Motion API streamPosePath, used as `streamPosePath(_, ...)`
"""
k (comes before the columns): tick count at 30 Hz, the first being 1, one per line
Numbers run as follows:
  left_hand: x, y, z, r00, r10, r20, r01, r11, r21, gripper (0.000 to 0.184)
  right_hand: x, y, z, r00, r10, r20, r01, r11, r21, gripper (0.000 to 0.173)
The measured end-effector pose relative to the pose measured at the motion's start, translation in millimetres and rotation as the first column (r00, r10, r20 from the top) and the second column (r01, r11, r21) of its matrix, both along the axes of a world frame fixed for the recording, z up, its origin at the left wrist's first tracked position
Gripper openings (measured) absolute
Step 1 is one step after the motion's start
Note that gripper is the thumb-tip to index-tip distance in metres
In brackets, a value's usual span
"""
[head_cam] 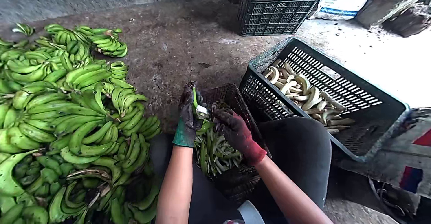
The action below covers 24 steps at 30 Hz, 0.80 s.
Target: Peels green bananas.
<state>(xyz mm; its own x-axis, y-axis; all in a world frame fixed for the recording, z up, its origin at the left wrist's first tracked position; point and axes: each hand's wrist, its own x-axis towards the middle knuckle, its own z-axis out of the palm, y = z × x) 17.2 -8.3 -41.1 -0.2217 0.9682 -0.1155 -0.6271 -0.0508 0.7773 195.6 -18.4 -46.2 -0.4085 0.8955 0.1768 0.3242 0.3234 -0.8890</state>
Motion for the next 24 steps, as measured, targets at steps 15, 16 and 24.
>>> streamPosePath(15,24.9,-7.9,-2.2,0.975,-0.142,0.169,0.177,0.961,-0.215,0.034,-2.3,46.1,6.8,0.876,-0.377,0.302,0.297,0.913,0.279,0.032)
streamPosePath(16,29.3,-5.6,-3.3,0.971,-0.122,0.204,0.170,0.956,-0.238,0.034,0.9,51.9,11.6,0.876,-0.391,0.282,0.312,0.906,0.285,0.034)
streamPosePath(24,4.7,4.8,-5.9,0.995,-0.031,-0.091,0.019,0.991,-0.132,0.036,4.0,6.2,1.6,0.990,0.040,0.134,-0.038,0.999,-0.014,0.032)
